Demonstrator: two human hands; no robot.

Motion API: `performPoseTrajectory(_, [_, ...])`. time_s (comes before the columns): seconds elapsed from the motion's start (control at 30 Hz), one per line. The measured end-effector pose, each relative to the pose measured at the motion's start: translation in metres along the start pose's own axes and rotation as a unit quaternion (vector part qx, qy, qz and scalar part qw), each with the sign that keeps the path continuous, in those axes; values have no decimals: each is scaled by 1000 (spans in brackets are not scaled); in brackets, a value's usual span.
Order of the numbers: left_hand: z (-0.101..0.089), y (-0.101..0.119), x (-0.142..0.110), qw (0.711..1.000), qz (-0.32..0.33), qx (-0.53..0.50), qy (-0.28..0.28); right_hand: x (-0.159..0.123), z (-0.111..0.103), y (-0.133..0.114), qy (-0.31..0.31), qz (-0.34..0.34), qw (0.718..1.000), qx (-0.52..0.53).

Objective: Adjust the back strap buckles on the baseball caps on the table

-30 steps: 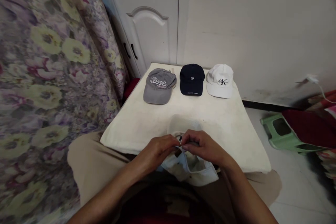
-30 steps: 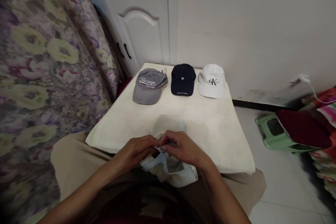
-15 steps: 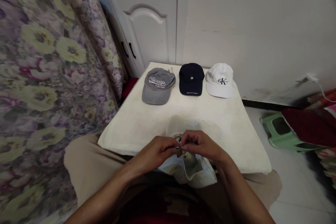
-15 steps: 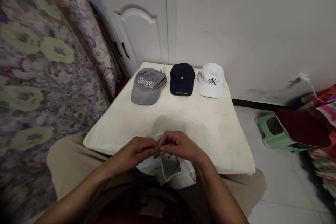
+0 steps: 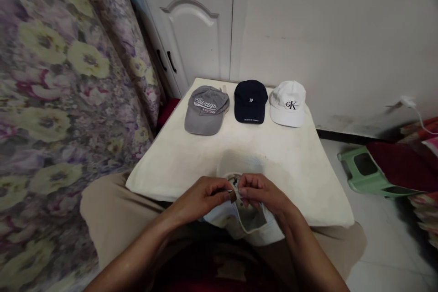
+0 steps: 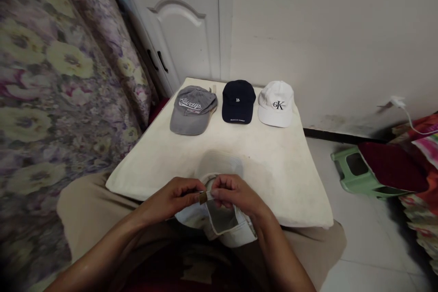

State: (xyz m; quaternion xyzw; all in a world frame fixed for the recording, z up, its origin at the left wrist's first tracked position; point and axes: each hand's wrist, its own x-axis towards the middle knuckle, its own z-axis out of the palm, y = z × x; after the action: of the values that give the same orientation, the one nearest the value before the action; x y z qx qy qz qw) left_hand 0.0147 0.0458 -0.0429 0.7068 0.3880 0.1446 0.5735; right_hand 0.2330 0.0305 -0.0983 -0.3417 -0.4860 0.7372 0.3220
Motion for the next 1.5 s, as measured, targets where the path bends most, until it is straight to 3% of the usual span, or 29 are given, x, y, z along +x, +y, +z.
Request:
performPoseTrajectory(0.23, [2,-4,0,1000,8,-22,-1,2,5,1,-22,-9,999,23])
performPoseTrajectory(0.57, [-1,3,-1,999,-5,-29,-18,-11,0,4,-31,50,996,71])
performPoseTrajectory(0.87, [3,1,0,999,-10,-12,-32,-8,6,1,-41,16,999,32])
performPoseTrajectory(1.17, [-7,6,-5,996,73,52,11,-26,0,8,-72,26,993,87])
performPoseTrajectory(1.5, [-2,1,-2,995,11,-63,-77,-30,0,-5,-40,42,998,-3])
